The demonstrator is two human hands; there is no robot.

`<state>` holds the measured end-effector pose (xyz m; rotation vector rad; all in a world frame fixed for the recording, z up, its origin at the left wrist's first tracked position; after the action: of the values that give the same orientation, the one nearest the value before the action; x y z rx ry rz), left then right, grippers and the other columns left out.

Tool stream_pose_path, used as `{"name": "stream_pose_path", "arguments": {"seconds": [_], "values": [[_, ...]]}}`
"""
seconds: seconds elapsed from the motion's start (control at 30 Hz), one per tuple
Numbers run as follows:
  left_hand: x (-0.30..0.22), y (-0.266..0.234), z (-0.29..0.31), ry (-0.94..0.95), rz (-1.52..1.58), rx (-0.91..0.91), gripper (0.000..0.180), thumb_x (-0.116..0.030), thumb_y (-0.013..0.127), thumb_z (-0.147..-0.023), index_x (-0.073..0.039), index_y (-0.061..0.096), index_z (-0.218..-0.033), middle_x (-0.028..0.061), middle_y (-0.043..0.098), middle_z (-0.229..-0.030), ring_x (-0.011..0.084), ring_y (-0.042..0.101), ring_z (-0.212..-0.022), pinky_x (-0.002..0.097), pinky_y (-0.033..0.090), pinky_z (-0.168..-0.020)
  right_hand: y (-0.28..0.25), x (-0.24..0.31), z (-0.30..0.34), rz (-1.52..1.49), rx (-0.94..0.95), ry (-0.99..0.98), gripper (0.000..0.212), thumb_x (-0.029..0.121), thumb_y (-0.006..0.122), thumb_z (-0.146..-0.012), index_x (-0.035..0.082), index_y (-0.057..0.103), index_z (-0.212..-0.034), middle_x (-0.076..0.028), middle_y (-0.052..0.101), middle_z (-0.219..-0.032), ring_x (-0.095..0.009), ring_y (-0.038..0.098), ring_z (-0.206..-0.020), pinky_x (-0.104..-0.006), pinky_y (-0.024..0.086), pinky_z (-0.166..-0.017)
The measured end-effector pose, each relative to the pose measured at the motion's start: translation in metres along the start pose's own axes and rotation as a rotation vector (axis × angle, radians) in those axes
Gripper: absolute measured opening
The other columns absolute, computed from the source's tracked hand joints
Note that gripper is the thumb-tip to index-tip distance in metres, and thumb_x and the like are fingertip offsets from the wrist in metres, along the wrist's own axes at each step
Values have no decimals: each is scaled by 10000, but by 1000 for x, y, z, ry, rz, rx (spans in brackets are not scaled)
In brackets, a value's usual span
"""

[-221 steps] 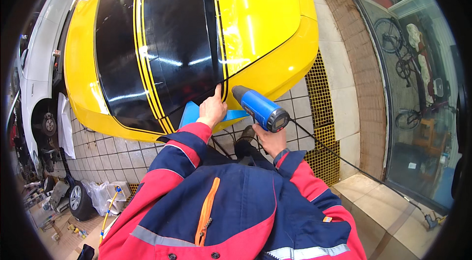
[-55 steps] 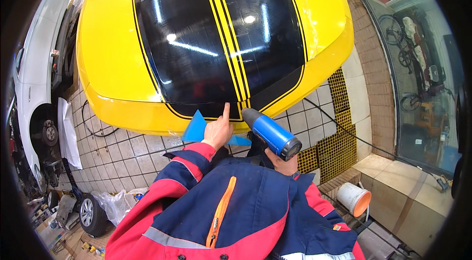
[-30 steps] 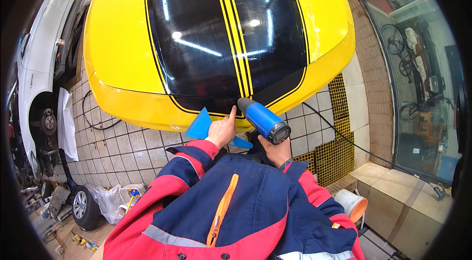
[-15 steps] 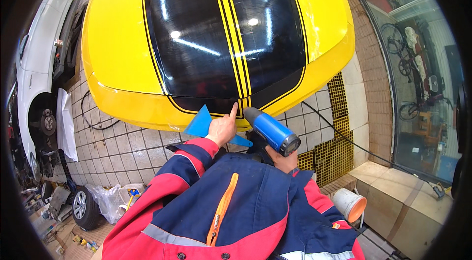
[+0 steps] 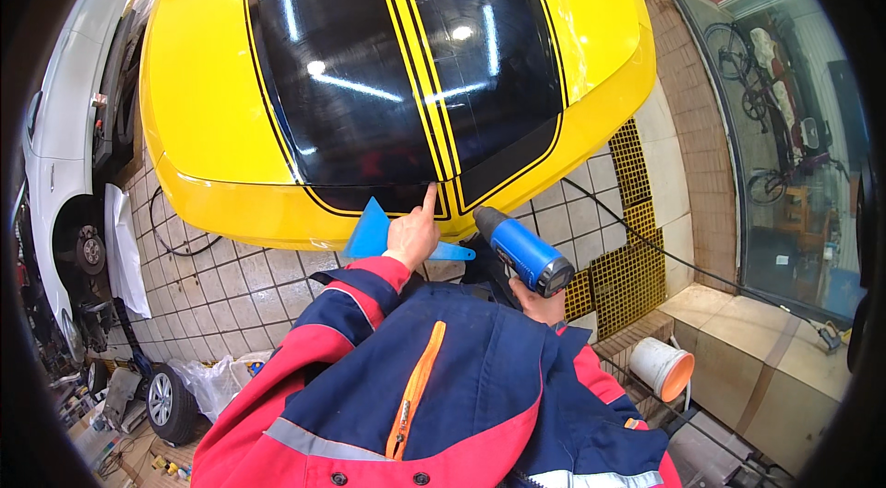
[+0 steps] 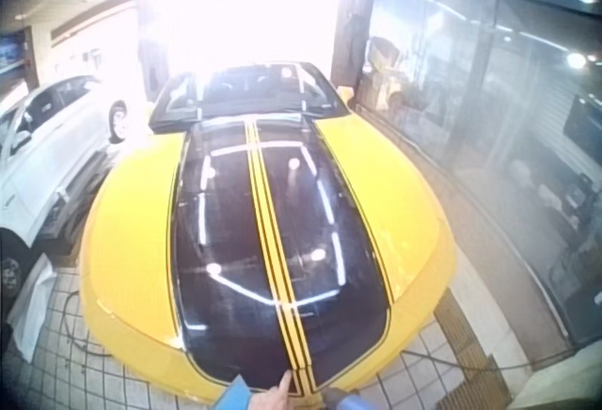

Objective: The person applies black racing stripes to the hood of a yellow sports car. They use a heat gun to warm the vinyl and a blue squeegee to smooth it onto the curved surface, then peel back the transfer paper to reveal the applied stripes.

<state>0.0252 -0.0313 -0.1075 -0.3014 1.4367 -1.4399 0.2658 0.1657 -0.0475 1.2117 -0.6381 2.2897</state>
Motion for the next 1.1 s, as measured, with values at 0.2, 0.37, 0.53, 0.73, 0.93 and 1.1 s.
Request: {"name": "stream_pose_path", "arguments": {"seconds": [0.2, 0.37, 0.53, 0.73, 0.93, 1.1], "values": [[-1, -5, -2, -39, 69, 26, 884, -150, 696, -900, -123, 335, -1706, 254, 764, -945, 467, 745, -845, 577, 590, -788, 0, 10, 2, 10, 36, 4, 594, 74, 935, -846, -41, 610, -1329, -128, 738, -1197, -224, 736, -1033, -366, 604, -923], [-1, -9, -11, -74, 139, -4, 760, -189, 725, -923, -122, 431, -1621, 268, 769, -938, 482, 750, -895, 590, 590, -814, -1, 9, 3, 18, 68, -27, 579, 70, 929, -849, -32, 615, -1325, -134, 747, -1179, -221, 748, -1016, -363, 611, -900], [3, -8, -20, -86, 117, -5, 676, -215, 689, -939, -131, 492, -1580, 247, 774, -915, 459, 756, -890, 585, 593, -821, -4, 3, 1, 81, 64, -50, 590, 19, 935, -823, -19, 606, -1312, -135, 746, -1146, -219, 754, -971, -356, 619, -837], [9, 1, -21, -41, 86, -37, 611, -214, 673, -952, -104, 520, -1533, 254, 763, -871, 471, 753, -847, 589, 593, -791, -2, 1, 4, 19, 24, -51, 599, 4, 936, -818, -32, 598, -1311, -132, 747, -1144, -211, 752, -966, -349, 620, -832], [15, 1, -14, 39, -19, -2, 779, -159, 643, -940, -155, 403, -1681, 220, 770, -859, 427, 755, -763, 565, 600, -716, 2, 0, 4, 36, 63, -54, 615, 59, 939, -838, -58, 588, -1330, -135, 747, -1167, -215, 749, -996, -359, 618, -870], [19, -2, 21, 120, -23, 49, 679, -224, 633, -982, -154, 492, -1643, 239, 775, -916, 437, 765, -823, 567, 607, -745, 11, 0, 8, 86, 33, -121, 611, 122, 943, -851, -68, 604, -1323, -144, 748, -1174, -234, 746, -1021, -375, 614, -902]]}}
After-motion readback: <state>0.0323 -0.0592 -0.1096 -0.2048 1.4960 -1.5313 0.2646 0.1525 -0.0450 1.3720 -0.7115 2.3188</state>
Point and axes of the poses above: each hand's wrist, its own z-axis away from the middle knuckle, its own y-axis out of the palm, x = y × z, the point moved 2 cm from there along -z, towards the middle knuckle
